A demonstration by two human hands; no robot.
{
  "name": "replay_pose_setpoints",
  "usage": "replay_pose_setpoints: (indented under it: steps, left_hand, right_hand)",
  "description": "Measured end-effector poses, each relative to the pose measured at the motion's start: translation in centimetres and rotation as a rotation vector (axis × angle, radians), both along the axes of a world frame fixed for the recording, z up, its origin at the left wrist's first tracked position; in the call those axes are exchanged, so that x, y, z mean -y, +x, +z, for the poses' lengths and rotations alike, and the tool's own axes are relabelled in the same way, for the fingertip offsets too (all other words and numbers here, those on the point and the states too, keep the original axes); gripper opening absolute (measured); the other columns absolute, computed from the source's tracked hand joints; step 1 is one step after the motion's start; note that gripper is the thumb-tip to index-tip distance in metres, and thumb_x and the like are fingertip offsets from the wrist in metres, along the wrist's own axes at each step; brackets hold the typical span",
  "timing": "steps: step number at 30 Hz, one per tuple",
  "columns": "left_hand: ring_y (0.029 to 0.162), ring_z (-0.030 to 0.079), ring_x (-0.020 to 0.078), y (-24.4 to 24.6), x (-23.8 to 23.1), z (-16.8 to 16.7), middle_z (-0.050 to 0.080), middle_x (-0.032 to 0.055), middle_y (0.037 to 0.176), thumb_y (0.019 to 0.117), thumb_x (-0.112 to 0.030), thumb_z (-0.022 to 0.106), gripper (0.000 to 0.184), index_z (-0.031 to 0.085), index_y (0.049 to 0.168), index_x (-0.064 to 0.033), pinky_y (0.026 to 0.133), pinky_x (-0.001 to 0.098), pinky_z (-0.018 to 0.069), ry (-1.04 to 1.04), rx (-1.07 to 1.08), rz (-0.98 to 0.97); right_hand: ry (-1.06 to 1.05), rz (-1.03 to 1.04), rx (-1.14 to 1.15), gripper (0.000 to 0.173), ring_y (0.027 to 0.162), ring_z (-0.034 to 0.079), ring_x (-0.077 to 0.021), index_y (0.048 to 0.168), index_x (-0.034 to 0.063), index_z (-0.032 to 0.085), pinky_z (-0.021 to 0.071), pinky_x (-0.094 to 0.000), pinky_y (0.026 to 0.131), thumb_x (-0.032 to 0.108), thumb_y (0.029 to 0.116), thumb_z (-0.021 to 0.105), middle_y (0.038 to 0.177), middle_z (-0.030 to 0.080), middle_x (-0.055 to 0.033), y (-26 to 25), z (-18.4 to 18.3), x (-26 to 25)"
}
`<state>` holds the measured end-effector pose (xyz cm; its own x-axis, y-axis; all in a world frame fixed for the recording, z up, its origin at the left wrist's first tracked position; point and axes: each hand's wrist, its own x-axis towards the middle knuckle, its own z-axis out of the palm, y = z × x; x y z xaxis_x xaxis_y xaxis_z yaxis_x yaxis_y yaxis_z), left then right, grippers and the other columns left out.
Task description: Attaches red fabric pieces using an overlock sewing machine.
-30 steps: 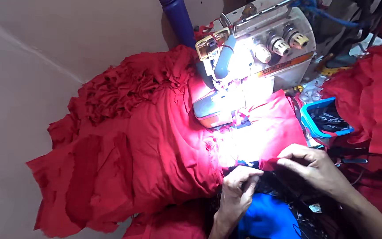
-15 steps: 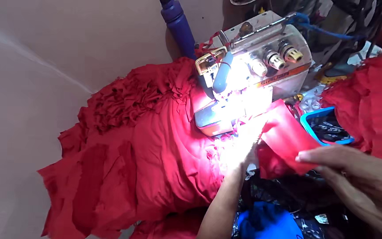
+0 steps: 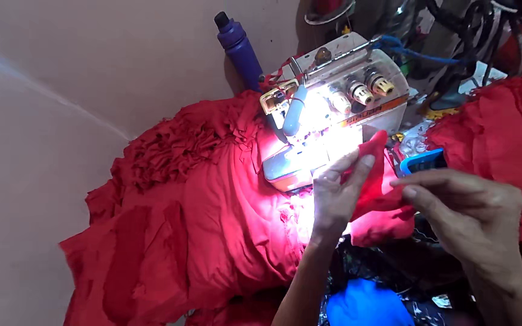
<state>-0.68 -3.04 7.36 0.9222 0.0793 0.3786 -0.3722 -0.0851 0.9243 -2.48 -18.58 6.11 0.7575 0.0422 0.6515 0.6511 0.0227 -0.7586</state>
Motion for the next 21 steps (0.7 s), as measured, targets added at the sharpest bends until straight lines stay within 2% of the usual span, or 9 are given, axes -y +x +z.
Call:
replay_pose_setpoints:
  steps: [2, 4, 7, 10, 14, 16, 18, 19, 21]
  left_hand:
    - [0.083, 0.067, 0.0008, -1.3, -1.0, 0.5, 0.073, -0.0016, 0.098, 0.0978, -0.003, 0.062, 0.017, 0.073, 0.111, -0.003, 0.072, 0.02, 0.0568, -0.11, -0.07, -0.076]
    - [0.08, 0.066, 0.0012, -2.6, -1.9, 0.6, 0.071, -0.0022, 0.094, 0.0971, 0.0, 0.058, 0.019, 0.073, 0.108, -0.0043, 0.069, 0.0193, 0.0555, -0.154, -0.135, -0.083]
    - [0.088, 0.068, 0.0013, -4.5, -3.4, 0.4, 0.073, -0.0005, 0.097, 0.0963, 0.003, 0.056, 0.02, 0.072, 0.108, -0.0012, 0.08, 0.0206, 0.0572, -0.111, -0.191, 0.0]
    - [0.095, 0.066, -0.001, -5.7, -5.1, -1.1, 0.072, 0.0003, 0.101, 0.0951, 0.004, 0.053, 0.021, 0.07, 0.108, 0.0042, 0.087, 0.02, 0.055, -0.053, -0.107, 0.008]
    - [0.092, 0.064, -0.0052, -7.1, -6.4, -2.1, 0.07, -0.0034, 0.097, 0.0966, 0.005, 0.051, 0.018, 0.068, 0.104, 0.0055, 0.086, 0.0166, 0.0539, -0.069, -0.062, 0.043]
    - [0.09, 0.064, -0.0057, -7.7, -6.7, -2.7, 0.07, -0.0046, 0.096, 0.098, 0.0, 0.049, 0.02, 0.067, 0.103, 0.0053, 0.084, 0.0166, 0.0541, -0.114, -0.042, 0.053]
    - [0.09, 0.064, -0.0063, -8.0, -7.3, -3.1, 0.07, -0.005, 0.096, 0.1004, -0.02, 0.059, 0.027, 0.068, 0.102, 0.0046, 0.083, 0.0159, 0.0543, -0.079, 0.023, 0.052]
    - [0.09, 0.065, -0.0052, -8.1, -7.6, -3.1, 0.071, -0.0033, 0.096, 0.0983, -0.024, 0.064, 0.03, 0.069, 0.102, 0.0055, 0.082, 0.0163, 0.0554, -0.043, 0.061, 0.06]
    - [0.091, 0.067, -0.0024, -8.2, -8.6, -2.7, 0.073, 0.0009, 0.094, 0.0948, -0.009, 0.065, 0.018, 0.072, 0.098, 0.007, 0.085, 0.0183, 0.0561, 0.06, 0.116, 0.088]
  right_hand:
    - [0.092, -0.008, -0.105, 0.011, 0.062, 0.059, 0.0055, 0.095, 0.0056, 0.07, 0.0526, -0.0106, 0.061, 0.0, 0.0863, 0.069, 0.072, 0.065, 0.0116, 0.1, 1.4, -1.5]
    - [0.101, 0.049, -0.201, 0.015, 0.058, 0.057, 0.0042, 0.095, 0.007, 0.065, 0.051, -0.0108, 0.057, -0.003, 0.0845, 0.07, 0.069, 0.062, 0.0103, 0.2, 1.6, -2.7]
    - [0.062, 0.134, -0.242, 0.013, 0.055, 0.056, 0.0052, 0.095, 0.0136, 0.063, 0.0506, -0.0105, 0.055, 0.003, 0.0893, 0.068, 0.066, 0.061, 0.0124, 0.1, 0.6, -4.2]
    - [0.06, 0.199, -0.285, 0.011, 0.053, 0.057, 0.0041, 0.096, 0.0166, 0.062, 0.051, -0.0121, 0.054, 0.007, 0.0926, 0.066, 0.062, 0.06, 0.0127, -0.2, -0.7, -5.6]
    - [0.031, 0.223, -0.402, 0.012, 0.053, 0.06, 0.0049, 0.095, 0.0178, 0.058, 0.0505, -0.0112, 0.052, 0.008, 0.0928, 0.066, 0.062, 0.064, 0.0132, -1.0, -1.0, -7.5]
    - [0.02, 0.224, -0.431, 0.011, 0.053, 0.059, 0.0036, 0.094, 0.0171, 0.058, 0.0501, -0.0123, 0.051, 0.01, 0.0924, 0.066, 0.062, 0.062, 0.0122, -1.3, -1.1, -8.1]
    - [0.007, 0.245, -0.442, 0.01, 0.053, 0.059, 0.0033, 0.095, 0.0162, 0.057, 0.0506, -0.0123, 0.052, 0.011, 0.0936, 0.066, 0.062, 0.061, 0.0118, -1.5, -1.2, -8.6]
    - [-0.004, 0.281, -0.447, 0.01, 0.053, 0.06, 0.0033, 0.099, 0.0159, 0.056, 0.0507, -0.0121, 0.052, 0.012, 0.0948, 0.065, 0.062, 0.062, 0.0114, -1.6, -1.3, -8.7]
    - [-0.066, 0.41, -0.439, 0.013, 0.055, 0.061, 0.004, 0.109, 0.0163, 0.056, 0.0512, -0.0115, 0.054, 0.015, 0.0974, 0.062, 0.064, 0.065, 0.0121, -1.8, -1.1, -8.5]
